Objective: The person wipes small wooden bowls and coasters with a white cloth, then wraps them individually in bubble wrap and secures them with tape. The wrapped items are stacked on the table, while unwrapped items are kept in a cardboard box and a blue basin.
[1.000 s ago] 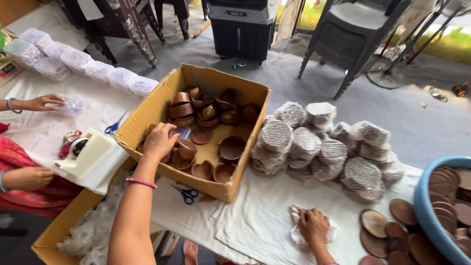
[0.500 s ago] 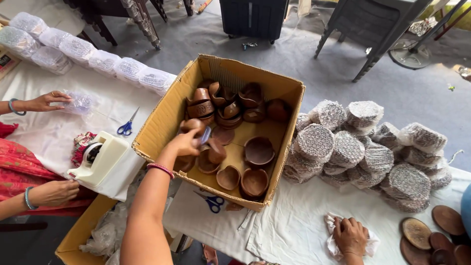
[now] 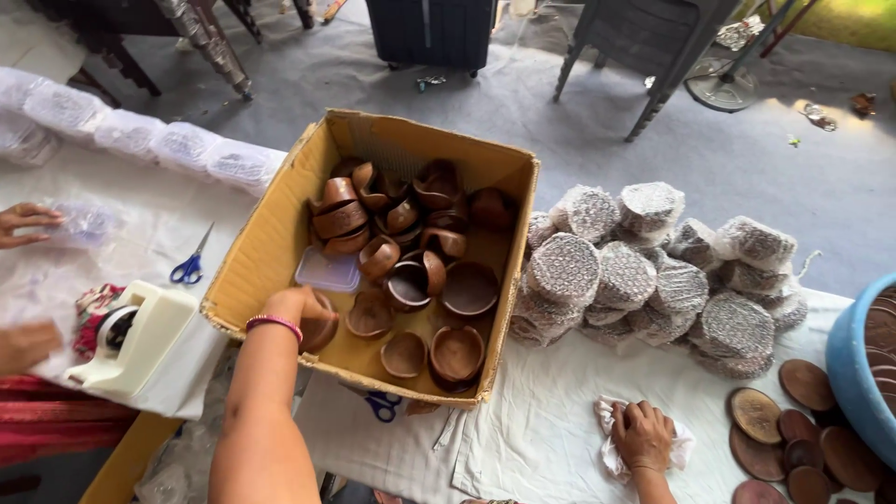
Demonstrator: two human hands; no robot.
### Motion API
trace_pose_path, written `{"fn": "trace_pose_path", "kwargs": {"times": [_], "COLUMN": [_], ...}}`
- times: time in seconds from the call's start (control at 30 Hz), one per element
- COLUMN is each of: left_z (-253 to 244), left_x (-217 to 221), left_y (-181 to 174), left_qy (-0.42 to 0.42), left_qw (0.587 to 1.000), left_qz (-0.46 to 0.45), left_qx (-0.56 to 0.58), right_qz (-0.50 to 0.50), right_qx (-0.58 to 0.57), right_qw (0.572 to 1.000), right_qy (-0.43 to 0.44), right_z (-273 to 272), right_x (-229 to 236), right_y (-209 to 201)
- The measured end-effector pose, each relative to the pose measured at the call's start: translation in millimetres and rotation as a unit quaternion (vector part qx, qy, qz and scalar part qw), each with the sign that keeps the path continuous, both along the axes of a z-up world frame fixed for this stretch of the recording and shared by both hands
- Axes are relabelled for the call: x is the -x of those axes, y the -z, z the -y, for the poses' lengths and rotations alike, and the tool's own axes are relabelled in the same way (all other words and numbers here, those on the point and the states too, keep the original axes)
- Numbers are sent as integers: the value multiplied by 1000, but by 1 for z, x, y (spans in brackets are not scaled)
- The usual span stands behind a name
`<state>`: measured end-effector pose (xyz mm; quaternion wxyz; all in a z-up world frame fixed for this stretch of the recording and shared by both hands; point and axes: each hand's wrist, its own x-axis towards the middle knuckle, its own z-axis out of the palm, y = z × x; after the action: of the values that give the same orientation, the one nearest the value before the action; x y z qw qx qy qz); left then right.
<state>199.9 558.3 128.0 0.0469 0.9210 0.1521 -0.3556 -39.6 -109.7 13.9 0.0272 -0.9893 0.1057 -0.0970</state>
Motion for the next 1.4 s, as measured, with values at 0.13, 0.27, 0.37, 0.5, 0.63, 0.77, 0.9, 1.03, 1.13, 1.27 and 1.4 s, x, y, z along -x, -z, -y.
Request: {"fn": "trace_pose_path", "kwargs": {"times": [0.13,0.27,0.37,0.5,0.63,0.77,0.9,1.03,1.13,1.27,1.4], "left_z": [8,15,30,71,136,215,318,411,467,520,553], "left_x": [-7,-9,-11,5,51,111,163,171,170,193,206], "left_y": [-21,6,8,-40,-142,-207,-208,-103,-5,39,66], "left_qy": [-32,69,89,199,240,244,375,443,465,344,199], "left_qw": [997,997,995,971,954,826,707,634,667,814,858], "left_qz": [-13,-21,-32,45,165,483,513,545,484,240,192], "left_qx": [65,-9,38,124,67,159,311,325,322,402,433], "right_qz": [-12,-12,-11,5,20,-15,46,29,35,133,155], "right_qx": [-5,-8,-9,-23,-25,-59,-3,-35,-196,-313,-278], "right_qw": [1000,1000,1000,1000,999,997,984,980,971,938,935], "right_qy": [2,3,4,-12,-21,-46,-172,-195,-135,-66,-158], "right_z": [0,-3,0,-1,1,7,-10,69,114,136,116], "right_x": [1,-1,2,0,2,-2,17,31,34,24,-2], "right_y": [-3,-7,-8,-7,-8,-7,-89,-31,-43,-104,-111]}}
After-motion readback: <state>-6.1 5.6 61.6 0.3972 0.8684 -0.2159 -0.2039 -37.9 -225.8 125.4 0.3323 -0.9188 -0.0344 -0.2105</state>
